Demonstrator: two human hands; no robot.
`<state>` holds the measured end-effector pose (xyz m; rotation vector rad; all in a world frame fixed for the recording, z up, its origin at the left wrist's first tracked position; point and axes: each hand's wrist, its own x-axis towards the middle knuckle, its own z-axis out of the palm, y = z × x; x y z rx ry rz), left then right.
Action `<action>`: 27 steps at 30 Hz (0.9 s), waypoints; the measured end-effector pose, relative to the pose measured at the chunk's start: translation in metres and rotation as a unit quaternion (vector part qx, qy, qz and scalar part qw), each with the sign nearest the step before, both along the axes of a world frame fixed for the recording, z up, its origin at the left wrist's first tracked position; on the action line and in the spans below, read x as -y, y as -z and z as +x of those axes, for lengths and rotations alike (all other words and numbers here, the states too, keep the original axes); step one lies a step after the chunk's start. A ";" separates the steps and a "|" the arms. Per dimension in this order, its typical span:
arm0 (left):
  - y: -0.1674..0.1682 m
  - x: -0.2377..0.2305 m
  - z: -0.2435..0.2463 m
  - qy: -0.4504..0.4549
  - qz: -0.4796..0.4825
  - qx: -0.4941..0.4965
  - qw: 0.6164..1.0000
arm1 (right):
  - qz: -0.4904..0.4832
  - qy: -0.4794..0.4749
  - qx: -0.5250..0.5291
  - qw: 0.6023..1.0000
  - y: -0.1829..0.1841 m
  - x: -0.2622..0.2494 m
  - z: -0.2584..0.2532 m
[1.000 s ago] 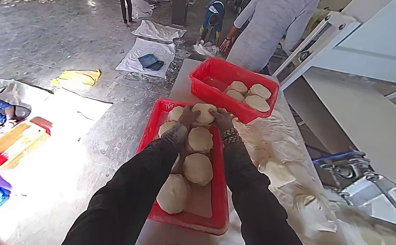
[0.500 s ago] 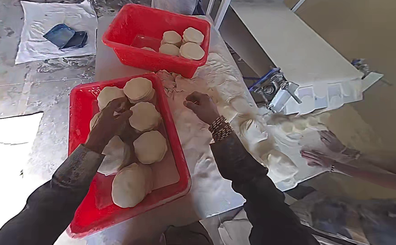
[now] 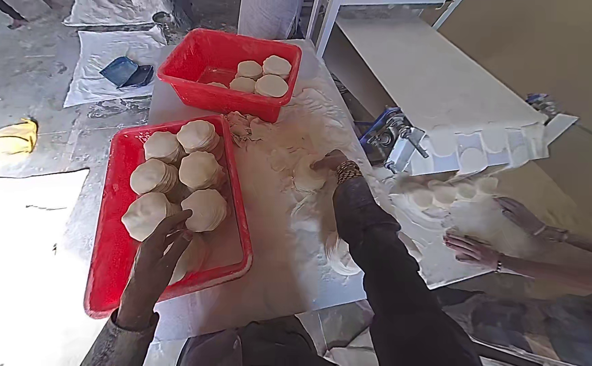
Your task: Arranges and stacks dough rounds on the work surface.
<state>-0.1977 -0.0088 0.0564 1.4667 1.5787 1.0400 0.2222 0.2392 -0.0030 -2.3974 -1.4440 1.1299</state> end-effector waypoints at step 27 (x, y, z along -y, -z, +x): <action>0.025 -0.020 0.199 0.169 -0.143 0.188 0.957 | 0.234 -0.177 -0.301 0.908 -0.053 0.174 -0.022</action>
